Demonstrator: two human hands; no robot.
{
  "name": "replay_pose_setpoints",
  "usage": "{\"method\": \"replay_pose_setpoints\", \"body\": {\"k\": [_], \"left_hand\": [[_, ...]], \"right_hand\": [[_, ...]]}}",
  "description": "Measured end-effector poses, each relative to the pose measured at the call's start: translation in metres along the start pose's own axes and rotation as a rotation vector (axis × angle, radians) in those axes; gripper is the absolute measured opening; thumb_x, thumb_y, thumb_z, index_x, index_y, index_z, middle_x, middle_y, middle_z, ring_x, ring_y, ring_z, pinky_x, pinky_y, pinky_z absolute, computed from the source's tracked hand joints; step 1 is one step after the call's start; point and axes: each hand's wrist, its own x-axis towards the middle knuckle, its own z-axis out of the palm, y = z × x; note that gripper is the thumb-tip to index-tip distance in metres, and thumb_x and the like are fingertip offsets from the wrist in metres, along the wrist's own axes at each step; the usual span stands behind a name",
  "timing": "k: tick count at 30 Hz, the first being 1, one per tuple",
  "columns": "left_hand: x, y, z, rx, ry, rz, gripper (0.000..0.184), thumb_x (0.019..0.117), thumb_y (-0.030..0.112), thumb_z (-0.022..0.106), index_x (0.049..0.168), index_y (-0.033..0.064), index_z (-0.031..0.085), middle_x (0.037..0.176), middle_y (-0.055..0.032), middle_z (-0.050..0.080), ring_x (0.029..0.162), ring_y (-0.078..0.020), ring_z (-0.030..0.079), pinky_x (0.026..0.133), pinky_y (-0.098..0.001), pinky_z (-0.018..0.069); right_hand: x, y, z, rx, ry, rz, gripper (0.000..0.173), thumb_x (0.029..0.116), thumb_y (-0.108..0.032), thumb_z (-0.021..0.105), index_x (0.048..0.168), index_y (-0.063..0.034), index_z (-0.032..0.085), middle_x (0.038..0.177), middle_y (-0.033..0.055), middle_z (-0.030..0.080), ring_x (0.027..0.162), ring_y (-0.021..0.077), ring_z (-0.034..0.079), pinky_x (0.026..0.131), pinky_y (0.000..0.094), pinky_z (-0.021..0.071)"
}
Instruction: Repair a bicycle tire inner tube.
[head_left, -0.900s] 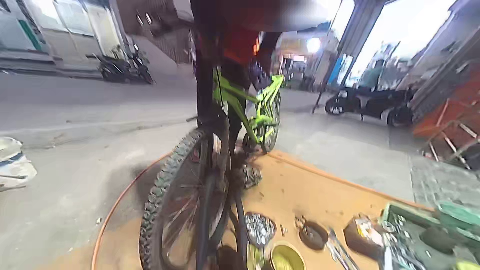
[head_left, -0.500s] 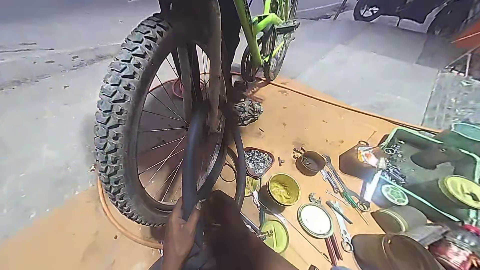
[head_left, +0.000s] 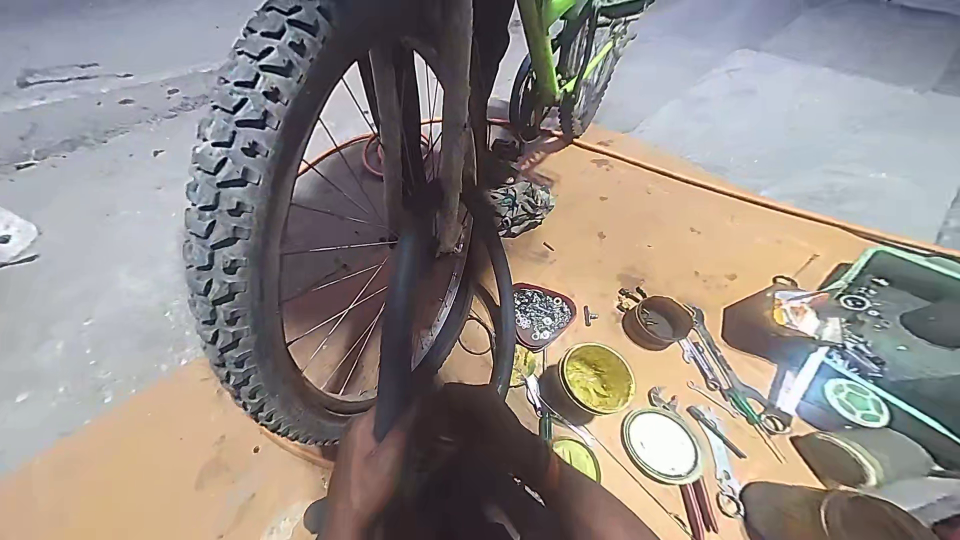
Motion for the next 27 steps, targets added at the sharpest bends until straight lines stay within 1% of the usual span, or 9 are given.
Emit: {"method": "replay_pose_setpoints", "body": {"k": [4,7,11,15,18,21,24,26,27], "left_hand": [[-0.009,0.01,-0.055,-0.081,0.233,0.095,0.028,0.1023,0.035,0.051,0.091,0.0131,0.064,0.062,0.0099,0.057,0.052,-0.0023,0.054,0.05,-0.024,0.0501],[-0.017,0.024,-0.069,0.24,0.092,0.224,0.041,0.1017,0.045,0.056,0.094,0.0064,0.069,0.068,0.0021,0.064,0.059,-0.0067,0.061,0.056,-0.033,0.0549],[-0.013,0.026,-0.03,0.252,0.039,0.238,0.035,0.0915,0.052,0.067,0.1,0.0184,0.072,0.079,0.009,0.071,0.07,-0.0018,0.067,0.064,-0.0309,0.0601],[-0.019,0.0,-0.022,-0.049,-0.001,0.157,0.043,0.0939,0.033,0.07,0.13,0.0105,0.061,0.1,0.0022,0.073,0.083,-0.0091,0.071,0.073,-0.0311,0.0635],[-0.029,-0.033,-0.026,-0.082,-0.054,0.146,0.057,0.0938,0.032,0.071,0.141,0.0087,0.05,0.116,-0.0013,0.07,0.102,-0.0126,0.07,0.088,-0.033,0.0619],[-0.036,-0.063,-0.028,-0.032,-0.014,0.143,0.066,0.0927,0.031,0.071,0.148,0.0068,0.044,0.122,-0.0027,0.069,0.107,-0.014,0.069,0.093,-0.0338,0.0607],[-0.049,-0.078,-0.018,0.073,0.092,0.154,0.061,0.0955,0.027,0.064,0.147,0.0023,0.044,0.118,-0.0034,0.07,0.102,-0.0113,0.069,0.089,-0.0318,0.0606],[-0.062,-0.083,-0.009,0.216,0.152,0.155,0.052,0.096,0.028,0.062,0.138,-0.0004,0.054,0.112,-0.0069,0.071,0.098,-0.013,0.07,0.088,-0.036,0.0596],[-0.07,-0.082,-0.002,0.287,0.163,0.154,0.043,0.0957,0.026,0.064,0.129,-0.0008,0.061,0.106,-0.0103,0.073,0.094,-0.0171,0.071,0.085,-0.0411,0.0597]], "right_hand": [[-0.035,0.01,-0.031,-0.096,0.264,0.077,0.027,0.1031,-0.023,0.056,0.086,-0.0049,0.068,0.076,0.0041,0.064,0.071,0.0117,0.063,0.067,0.0327,0.056],[-0.069,0.033,-0.055,-0.163,0.196,0.176,0.032,0.1067,-0.025,0.05,0.088,-0.0064,0.068,0.078,0.0028,0.064,0.074,0.0103,0.061,0.071,0.0304,0.0531],[-0.088,0.022,-0.028,0.462,0.059,0.453,0.021,0.1004,-0.018,0.056,0.09,-0.0079,0.071,0.075,-0.0016,0.064,0.067,0.0066,0.057,0.061,0.0272,0.0493],[-0.114,0.048,-0.004,0.876,0.148,0.391,0.028,0.1002,-0.04,0.056,0.098,-0.0146,0.067,0.076,-0.0031,0.059,0.066,0.0065,0.054,0.06,0.0257,0.0468],[-0.126,0.056,0.003,1.074,0.286,0.48,0.027,0.0975,-0.036,0.061,0.105,-0.0106,0.068,0.081,0.0018,0.064,0.068,0.0098,0.059,0.063,0.0278,0.0516],[-0.113,0.073,-0.001,0.733,0.499,0.744,0.021,0.1017,-0.025,0.055,0.103,-0.0058,0.065,0.073,0.0005,0.058,0.057,0.0078,0.052,0.053,0.0245,0.0468],[-0.103,0.122,-0.007,0.085,0.484,1.041,0.029,0.0985,-0.025,0.063,0.119,-0.0054,0.067,0.089,0.0092,0.067,0.078,0.0191,0.064,0.076,0.0413,0.0553],[-0.095,0.15,-0.007,0.035,0.436,1.152,0.039,0.1,-0.029,0.061,0.13,-0.0038,0.062,0.112,0.0164,0.07,0.102,0.0272,0.068,0.095,0.0506,0.0539],[-0.089,0.154,-0.004,0.062,0.439,1.182,0.038,0.1004,-0.031,0.061,0.126,-0.004,0.064,0.111,0.0161,0.07,0.101,0.027,0.069,0.094,0.0505,0.055]]}}
